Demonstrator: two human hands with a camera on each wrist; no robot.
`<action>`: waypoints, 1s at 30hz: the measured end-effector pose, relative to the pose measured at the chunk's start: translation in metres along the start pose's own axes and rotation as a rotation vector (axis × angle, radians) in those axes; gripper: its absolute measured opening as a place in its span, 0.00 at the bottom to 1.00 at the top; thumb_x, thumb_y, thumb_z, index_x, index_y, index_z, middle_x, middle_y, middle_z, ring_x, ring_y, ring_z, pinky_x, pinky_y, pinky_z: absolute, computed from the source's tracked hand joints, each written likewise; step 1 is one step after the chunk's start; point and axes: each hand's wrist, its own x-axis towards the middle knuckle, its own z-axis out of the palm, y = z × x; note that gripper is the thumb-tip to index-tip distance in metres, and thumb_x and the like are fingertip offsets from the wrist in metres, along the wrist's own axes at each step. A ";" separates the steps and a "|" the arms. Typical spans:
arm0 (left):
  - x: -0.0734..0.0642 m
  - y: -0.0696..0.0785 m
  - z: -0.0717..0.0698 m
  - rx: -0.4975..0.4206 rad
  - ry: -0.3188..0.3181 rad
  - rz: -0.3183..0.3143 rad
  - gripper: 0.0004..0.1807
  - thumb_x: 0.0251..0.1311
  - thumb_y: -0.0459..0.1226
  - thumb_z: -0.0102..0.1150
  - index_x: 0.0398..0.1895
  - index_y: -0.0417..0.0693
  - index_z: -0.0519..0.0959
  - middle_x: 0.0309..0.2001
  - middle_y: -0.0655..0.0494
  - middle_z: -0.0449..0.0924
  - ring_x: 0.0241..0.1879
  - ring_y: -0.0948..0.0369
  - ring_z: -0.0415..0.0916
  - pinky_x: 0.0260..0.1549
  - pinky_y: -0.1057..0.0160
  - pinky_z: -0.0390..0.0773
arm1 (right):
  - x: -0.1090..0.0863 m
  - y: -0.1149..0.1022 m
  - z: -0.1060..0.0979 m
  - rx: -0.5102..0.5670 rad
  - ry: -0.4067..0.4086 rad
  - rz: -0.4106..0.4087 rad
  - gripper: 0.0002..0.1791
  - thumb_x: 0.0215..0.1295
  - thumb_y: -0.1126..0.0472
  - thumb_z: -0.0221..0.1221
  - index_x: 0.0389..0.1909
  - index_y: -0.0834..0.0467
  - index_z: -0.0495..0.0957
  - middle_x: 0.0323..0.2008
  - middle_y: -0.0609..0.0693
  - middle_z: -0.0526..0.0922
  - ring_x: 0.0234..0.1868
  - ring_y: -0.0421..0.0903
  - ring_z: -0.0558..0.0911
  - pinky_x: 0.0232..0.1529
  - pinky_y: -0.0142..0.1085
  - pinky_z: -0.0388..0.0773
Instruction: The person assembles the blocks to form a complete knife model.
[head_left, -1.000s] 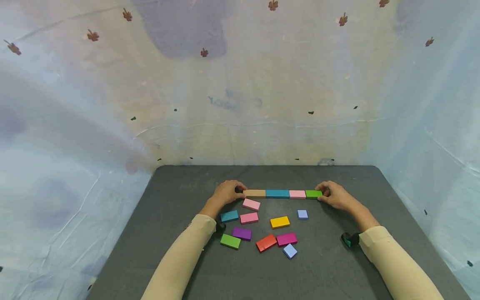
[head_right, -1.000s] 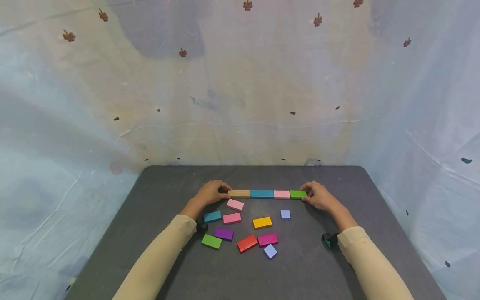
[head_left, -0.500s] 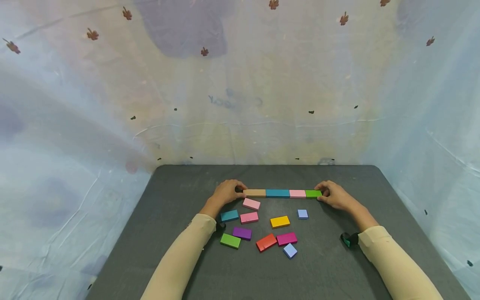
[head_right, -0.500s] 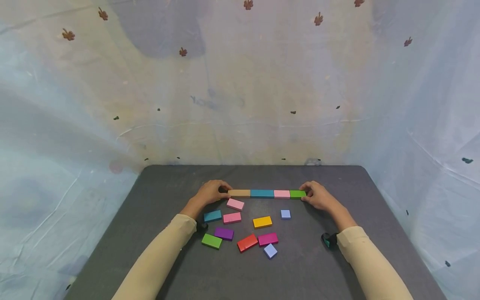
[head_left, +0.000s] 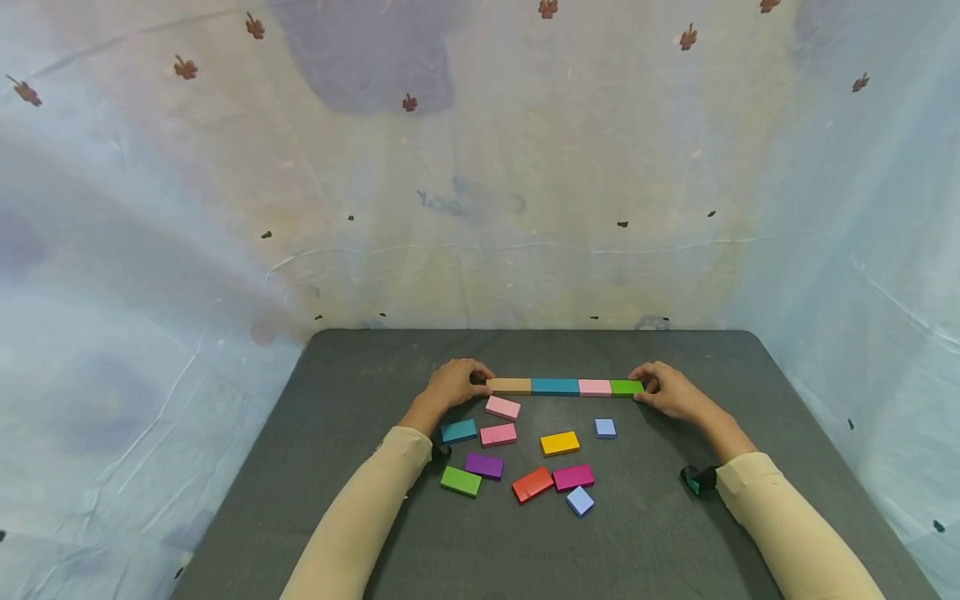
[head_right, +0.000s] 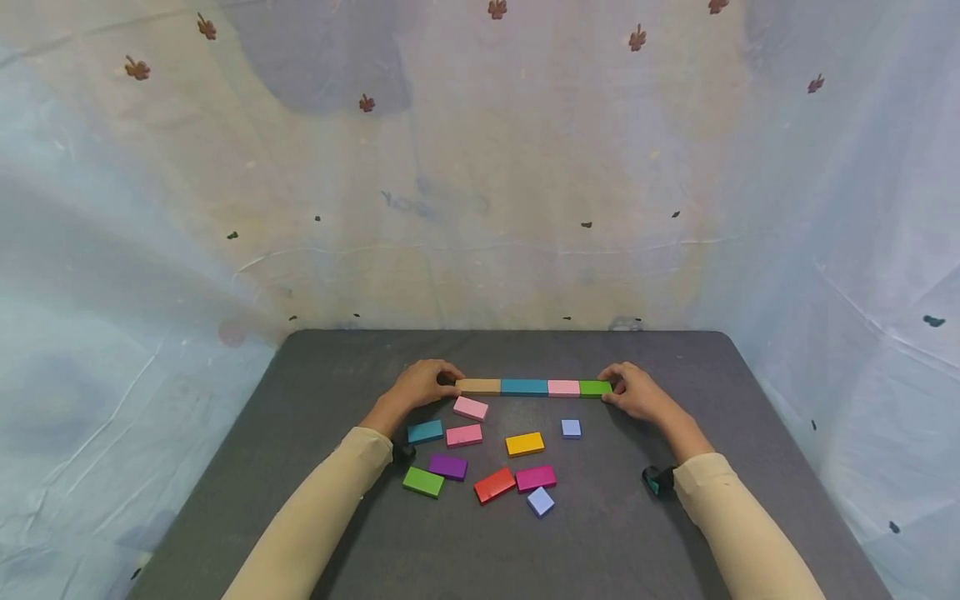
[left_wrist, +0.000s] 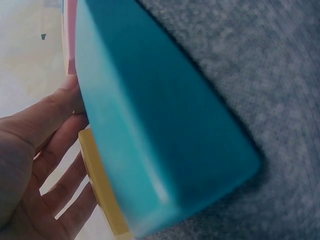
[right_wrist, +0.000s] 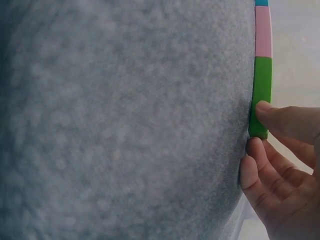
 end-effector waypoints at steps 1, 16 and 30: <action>0.000 0.000 0.000 -0.001 0.001 0.003 0.17 0.68 0.47 0.74 0.58 0.59 0.90 0.54 0.58 0.88 0.60 0.53 0.82 0.63 0.42 0.78 | 0.000 0.000 0.000 0.000 0.001 0.001 0.18 0.70 0.69 0.70 0.57 0.70 0.81 0.48 0.64 0.81 0.43 0.52 0.82 0.42 0.47 0.80; -0.002 0.002 -0.004 0.002 0.002 0.007 0.17 0.68 0.47 0.75 0.57 0.59 0.90 0.54 0.59 0.89 0.60 0.53 0.82 0.62 0.42 0.78 | -0.009 -0.010 -0.006 0.021 0.069 -0.019 0.21 0.72 0.67 0.68 0.62 0.70 0.79 0.55 0.69 0.78 0.49 0.60 0.84 0.48 0.56 0.83; -0.001 0.003 -0.002 -0.001 -0.010 -0.010 0.17 0.68 0.48 0.74 0.59 0.60 0.89 0.55 0.59 0.88 0.60 0.53 0.82 0.62 0.43 0.78 | -0.027 -0.051 0.009 -0.006 0.110 -0.109 0.18 0.73 0.65 0.69 0.59 0.63 0.81 0.55 0.60 0.82 0.46 0.51 0.82 0.43 0.45 0.83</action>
